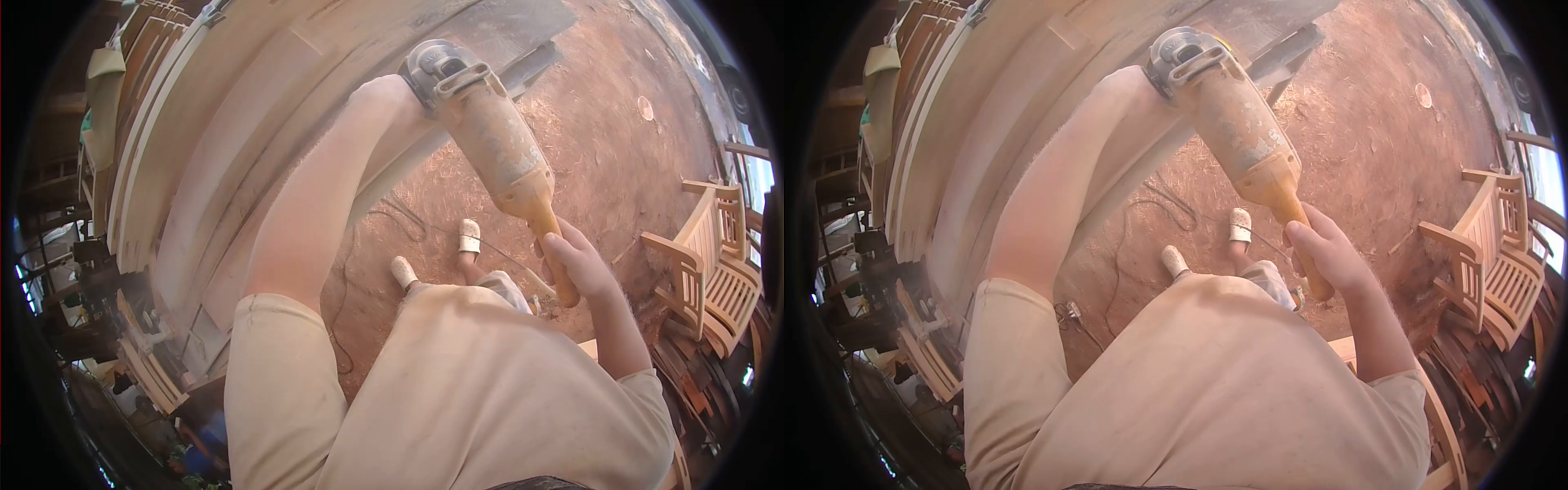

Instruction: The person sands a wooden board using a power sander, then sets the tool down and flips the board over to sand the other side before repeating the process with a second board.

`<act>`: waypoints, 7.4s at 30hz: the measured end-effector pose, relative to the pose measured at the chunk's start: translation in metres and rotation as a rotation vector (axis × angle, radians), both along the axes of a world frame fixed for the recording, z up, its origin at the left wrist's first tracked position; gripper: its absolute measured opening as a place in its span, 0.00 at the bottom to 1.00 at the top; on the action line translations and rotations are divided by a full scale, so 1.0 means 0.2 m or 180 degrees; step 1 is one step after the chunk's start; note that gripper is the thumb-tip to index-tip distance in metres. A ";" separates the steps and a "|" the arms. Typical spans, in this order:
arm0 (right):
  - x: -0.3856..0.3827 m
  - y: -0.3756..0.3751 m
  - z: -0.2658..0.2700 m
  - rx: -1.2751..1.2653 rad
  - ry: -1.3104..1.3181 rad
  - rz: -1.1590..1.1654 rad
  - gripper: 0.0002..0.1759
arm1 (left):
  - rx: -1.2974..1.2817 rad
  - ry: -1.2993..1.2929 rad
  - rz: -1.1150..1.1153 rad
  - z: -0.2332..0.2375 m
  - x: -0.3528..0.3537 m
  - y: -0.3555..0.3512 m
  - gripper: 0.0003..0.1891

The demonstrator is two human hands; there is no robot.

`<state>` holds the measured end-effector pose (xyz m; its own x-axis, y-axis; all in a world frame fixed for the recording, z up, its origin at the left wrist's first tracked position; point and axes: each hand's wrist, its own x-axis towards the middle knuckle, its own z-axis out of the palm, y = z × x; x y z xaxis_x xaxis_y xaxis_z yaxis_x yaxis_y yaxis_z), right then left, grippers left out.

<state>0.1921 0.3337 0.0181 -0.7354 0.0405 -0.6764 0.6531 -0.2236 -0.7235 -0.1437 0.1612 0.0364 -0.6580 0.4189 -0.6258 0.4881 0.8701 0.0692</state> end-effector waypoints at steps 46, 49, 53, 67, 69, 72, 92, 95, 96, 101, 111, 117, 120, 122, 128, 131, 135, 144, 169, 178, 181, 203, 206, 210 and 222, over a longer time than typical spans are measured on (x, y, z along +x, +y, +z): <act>-0.40 -2.43 -0.31 -0.0274 0.0075 0.3049 0.24 | -0.0017 0.1142 0.4025 -0.30 0.96 -3.36 0.19; -0.41 -2.52 -0.27 -0.0319 0.0010 0.3131 0.24 | -0.0325 0.1025 0.3989 -0.30 1.00 -3.47 0.22; -0.45 -2.54 -0.24 -0.0383 0.0016 0.3396 0.25 | -0.0667 0.0779 0.4018 -0.29 1.05 -3.50 0.26; -0.45 -1.70 -0.21 -0.0365 -0.0193 0.3245 0.18 | -0.0355 0.0275 0.3197 -0.34 0.98 -2.77 0.23; -0.42 -1.49 -0.22 -0.0288 -0.0205 0.3154 0.17 | -0.0357 0.0230 0.2937 -0.29 0.96 -2.54 0.20; -0.33 -1.17 -0.30 -0.0320 0.0017 0.2938 0.22 | -0.0163 0.0156 0.2452 -0.37 0.91 -2.28 0.17; 0.34 -0.20 -0.16 -0.0479 -0.0195 0.0588 0.36 | -0.0111 0.0037 0.0541 -0.12 0.41 -0.47 0.18; 0.36 -0.14 -0.15 -0.0457 -0.0071 0.0142 0.34 | 0.0063 0.0177 0.0258 -0.10 0.33 -0.16 0.20; 0.36 -0.11 -0.13 -0.0426 -0.0003 0.0051 0.30 | 0.0082 0.0231 0.0199 -0.11 0.30 -0.06 0.20; 0.31 -0.04 -0.12 -0.0220 0.0107 -0.0430 0.26 | 0.0239 0.0369 -0.0245 -0.07 0.18 0.30 0.21; 0.11 -0.19 -0.28 -0.0430 0.0366 -0.0879 0.25 | 0.0894 0.1388 0.0045 -0.27 0.05 0.39 0.15; 0.12 -0.38 -0.30 -0.0522 0.0181 -0.0263 0.24 | 0.1021 0.1444 0.0780 -0.37 0.12 -0.15 0.11; 0.11 -0.54 -0.22 -0.0506 0.0140 0.0094 0.25 | 0.0956 0.1419 0.1198 -0.33 0.22 -0.57 0.11; 0.06 -0.66 -0.14 -0.0467 -0.0163 0.0176 0.25 | 0.0914 0.1428 0.1587 -0.38 0.28 -0.84 0.11; -0.19 -0.96 -0.26 -0.0314 -0.0174 0.1522 0.23 | 0.0593 0.1282 0.2713 -0.36 0.62 -1.70 0.13; -0.28 -1.22 -0.21 -0.0168 -0.0157 0.2080 0.23 | 0.0381 0.1350 0.3309 -0.33 0.77 -2.05 0.13; -0.39 -1.58 -0.26 -0.0137 -0.0106 0.2666 0.24 | 0.0117 0.1683 0.3994 -0.44 0.90 -2.47 0.13; -0.43 -2.24 -0.29 -0.0374 -0.0110 0.3131 0.25 | -0.0328 0.2077 0.4523 -0.44 1.00 -3.11 0.15; -0.45 -1.50 -0.19 -0.0048 -0.0007 0.2958 0.25 | -0.0193 0.0367 0.2875 -0.29 0.81 -2.54 0.21; -0.06 -0.71 -0.12 -0.0125 -0.0222 0.1774 0.28 | 0.0033 0.0316 0.1286 -0.27 0.48 -1.45 0.22; -0.01 -0.57 -0.11 -0.0107 -0.0247 0.1362 0.29 | -0.0027 0.0285 0.0996 -0.24 0.31 -1.12 0.22; -0.06 -0.18 -0.16 -0.0038 0.0190 -0.0953 0.27 | 0.0678 0.1489 -0.0343 -0.23 -0.14 0.44 0.17; -0.08 -0.27 -0.17 -0.0149 0.0239 -0.0798 0.30 | 0.0645 0.1546 -0.0121 -0.24 -0.16 0.32 0.17; -0.06 -0.47 -0.13 -0.0240 -0.0002 -0.0351 0.28 | 0.0741 0.1339 0.0258 -0.24 -0.08 -0.10 0.17; -0.10 -1.23 -0.17 -0.0446 -0.0214 0.1137 0.21 | 0.0396 0.1278 0.1970 -0.27 0.44 -1.79 0.15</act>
